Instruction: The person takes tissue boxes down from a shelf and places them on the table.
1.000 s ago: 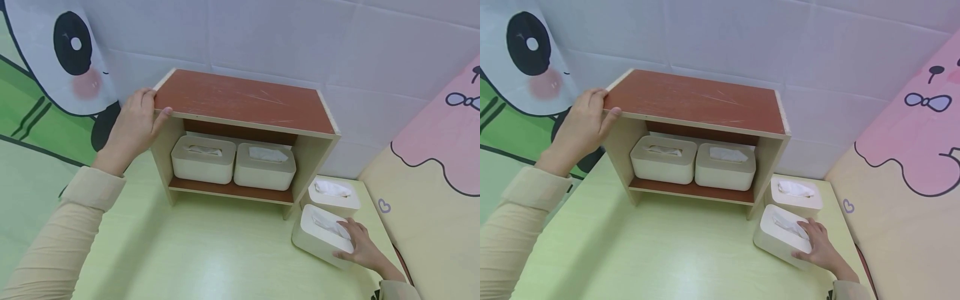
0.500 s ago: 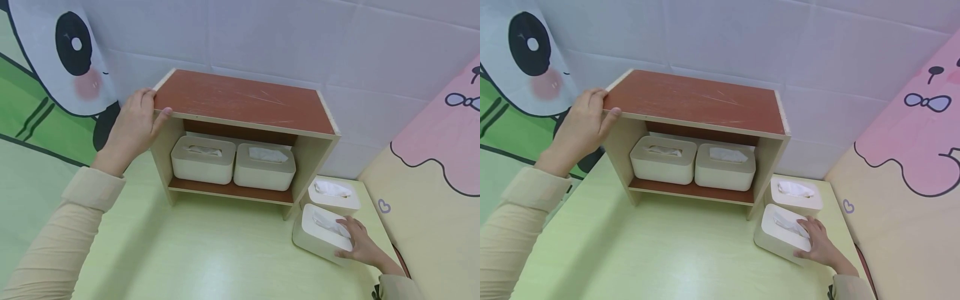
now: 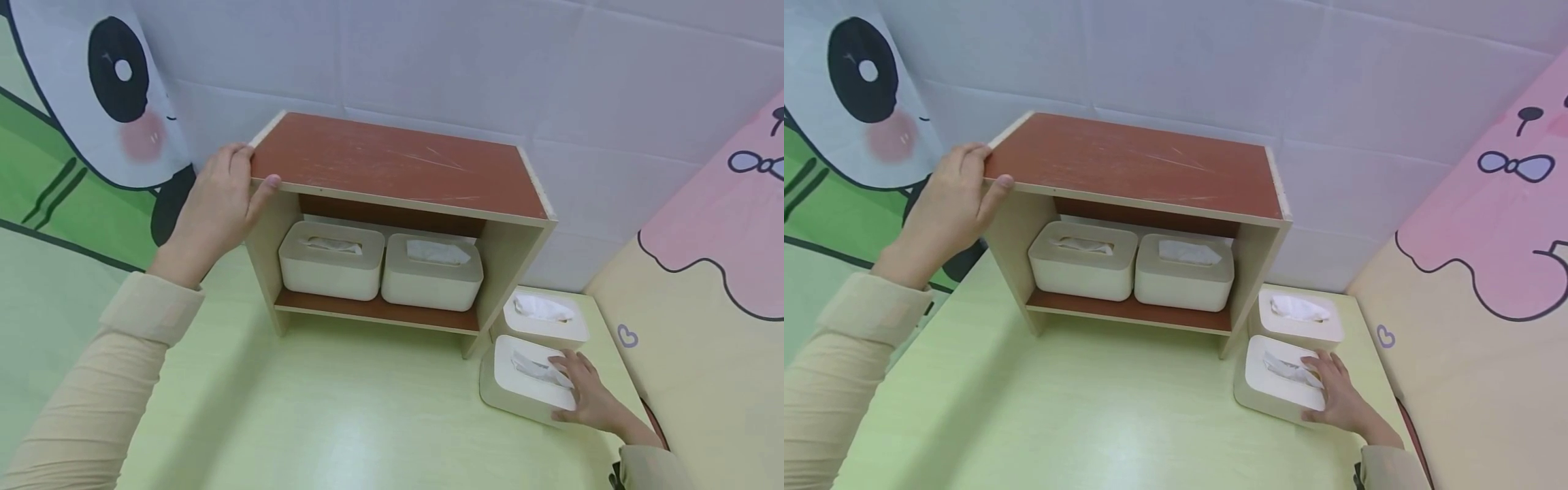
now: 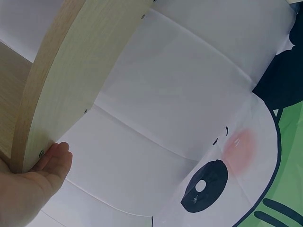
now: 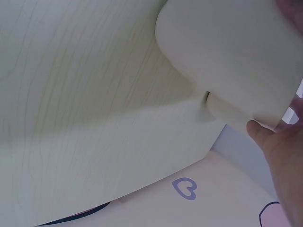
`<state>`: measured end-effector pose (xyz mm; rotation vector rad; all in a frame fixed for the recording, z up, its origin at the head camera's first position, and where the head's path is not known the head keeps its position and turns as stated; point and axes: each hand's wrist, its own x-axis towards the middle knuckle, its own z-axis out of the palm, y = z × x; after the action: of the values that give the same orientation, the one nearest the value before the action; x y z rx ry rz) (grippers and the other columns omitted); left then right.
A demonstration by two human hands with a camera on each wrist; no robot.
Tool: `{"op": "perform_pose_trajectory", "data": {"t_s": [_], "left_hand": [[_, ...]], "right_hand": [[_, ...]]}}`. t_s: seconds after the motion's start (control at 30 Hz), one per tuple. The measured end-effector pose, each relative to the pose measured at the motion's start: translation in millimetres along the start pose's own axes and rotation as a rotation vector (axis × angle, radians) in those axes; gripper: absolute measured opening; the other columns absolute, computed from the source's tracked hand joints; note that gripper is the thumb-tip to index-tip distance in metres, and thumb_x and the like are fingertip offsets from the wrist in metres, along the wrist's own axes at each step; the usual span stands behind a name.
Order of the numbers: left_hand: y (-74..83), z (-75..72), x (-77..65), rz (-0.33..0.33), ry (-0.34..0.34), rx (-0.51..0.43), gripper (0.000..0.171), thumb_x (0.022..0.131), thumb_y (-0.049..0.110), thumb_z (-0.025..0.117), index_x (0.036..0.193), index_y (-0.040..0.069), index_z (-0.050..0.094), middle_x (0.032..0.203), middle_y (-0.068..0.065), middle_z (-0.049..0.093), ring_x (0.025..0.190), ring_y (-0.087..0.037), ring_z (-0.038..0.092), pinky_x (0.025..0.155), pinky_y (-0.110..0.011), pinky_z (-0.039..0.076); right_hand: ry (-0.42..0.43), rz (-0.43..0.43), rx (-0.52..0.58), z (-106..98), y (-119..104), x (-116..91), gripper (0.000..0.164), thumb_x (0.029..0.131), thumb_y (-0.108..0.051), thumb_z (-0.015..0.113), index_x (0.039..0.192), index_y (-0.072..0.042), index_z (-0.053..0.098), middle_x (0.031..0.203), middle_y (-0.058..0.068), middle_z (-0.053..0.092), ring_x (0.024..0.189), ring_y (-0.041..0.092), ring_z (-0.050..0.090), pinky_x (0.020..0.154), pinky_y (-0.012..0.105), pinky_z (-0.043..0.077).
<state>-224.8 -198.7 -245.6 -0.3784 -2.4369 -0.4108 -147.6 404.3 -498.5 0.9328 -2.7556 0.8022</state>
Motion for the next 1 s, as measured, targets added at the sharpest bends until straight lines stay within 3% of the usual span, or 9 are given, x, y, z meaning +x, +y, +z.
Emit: {"op": "perform_pose_trajectory", "data": {"t_s": [0.1, 0.2, 0.3, 0.4, 0.57, 0.8, 1.0], "left_hand": [[0.0, -0.1, 0.3, -0.002, 0.0, -0.002, 0.059, 0.096, 0.038, 0.041, 0.126, -0.013, 0.039, 0.126, -0.03, 0.042, 0.113, -0.044, 0.042, 0.1, -0.053, 0.033], [0.4, -0.2, 0.5, -0.006, -0.005, -0.003, 0.06, 0.096, 0.038, 0.041, 0.126, -0.013, 0.038, 0.126, -0.03, 0.042, 0.113, -0.044, 0.042, 0.1, -0.053, 0.032], [0.7, -0.1, 0.7, -0.004, -0.005, -0.002, 0.059, 0.096, 0.038, 0.041, 0.126, -0.013, 0.039, 0.126, -0.03, 0.042, 0.113, -0.044, 0.042, 0.1, -0.053, 0.032], [0.6, 0.1, 0.8, -0.002, 0.0, -0.003, 0.059, 0.096, 0.038, 0.041, 0.125, -0.013, 0.039, 0.126, -0.03, 0.042, 0.113, -0.045, 0.042, 0.1, -0.054, 0.033], [-0.1, 0.6, 0.6, 0.007, 0.01, -0.003, 0.058, 0.096, 0.037, 0.041, 0.125, -0.014, 0.039, 0.125, -0.03, 0.043, 0.112, -0.045, 0.042, 0.099, -0.054, 0.033], [0.0, -0.2, -0.2, 0.013, 0.015, -0.002, 0.057, 0.096, 0.036, 0.041, 0.123, -0.014, 0.04, 0.124, -0.03, 0.043, 0.111, -0.045, 0.043, 0.098, -0.054, 0.033], [0.4, 0.8, 0.5, 0.012, 0.013, -0.005, 0.057, 0.096, 0.037, 0.042, 0.123, -0.014, 0.04, 0.124, -0.03, 0.043, 0.111, -0.045, 0.043, 0.098, -0.053, 0.033]], "right_hand": [[-0.01, 0.028, 0.013, -1.1, 0.3, -0.2, 0.094, 0.051, -0.017, 0.086, 0.13, 0.005, 0.038, 0.134, 0.039, 0.027, 0.133, 0.05, 0.007, 0.11, 0.021, -0.011], [-0.026, 0.086, 0.059, -2.4, -0.7, -1.2, 0.094, 0.053, -0.015, 0.085, 0.132, 0.002, 0.038, 0.138, 0.04, 0.021, 0.131, 0.056, 0.004, 0.112, 0.043, -0.01], [-0.034, 0.124, 0.093, -3.6, -1.8, -1.9, 0.093, 0.054, -0.013, 0.085, 0.132, 0.001, 0.038, 0.139, 0.041, 0.016, 0.129, 0.058, 0.0, 0.106, 0.061, -0.007], [-0.034, 0.122, 0.082, -4.5, -2.2, -1.9, 0.092, 0.053, -0.014, 0.085, 0.132, 0.001, 0.039, 0.139, 0.042, 0.017, 0.131, 0.057, 0.0, 0.109, 0.055, -0.009], [-0.034, 0.091, 0.038, -6.7, -2.9, -1.0, 0.093, 0.052, -0.017, 0.085, 0.131, 0.0, 0.04, 0.138, 0.043, 0.017, 0.131, 0.057, 0.002, 0.111, 0.026, -0.014], [-0.055, 0.117, 0.067, -9.3, -2.8, -0.4, 0.092, 0.053, -0.014, 0.084, 0.132, -0.002, 0.039, 0.14, 0.043, 0.011, 0.129, 0.06, 0.001, 0.111, 0.045, -0.014], [-0.057, 0.1, 0.042, -9.8, 0.5, 0.9, 0.093, 0.052, -0.012, 0.084, 0.132, -0.002, 0.039, 0.14, 0.042, 0.012, 0.13, 0.058, 0.001, 0.111, 0.026, -0.015]]}}
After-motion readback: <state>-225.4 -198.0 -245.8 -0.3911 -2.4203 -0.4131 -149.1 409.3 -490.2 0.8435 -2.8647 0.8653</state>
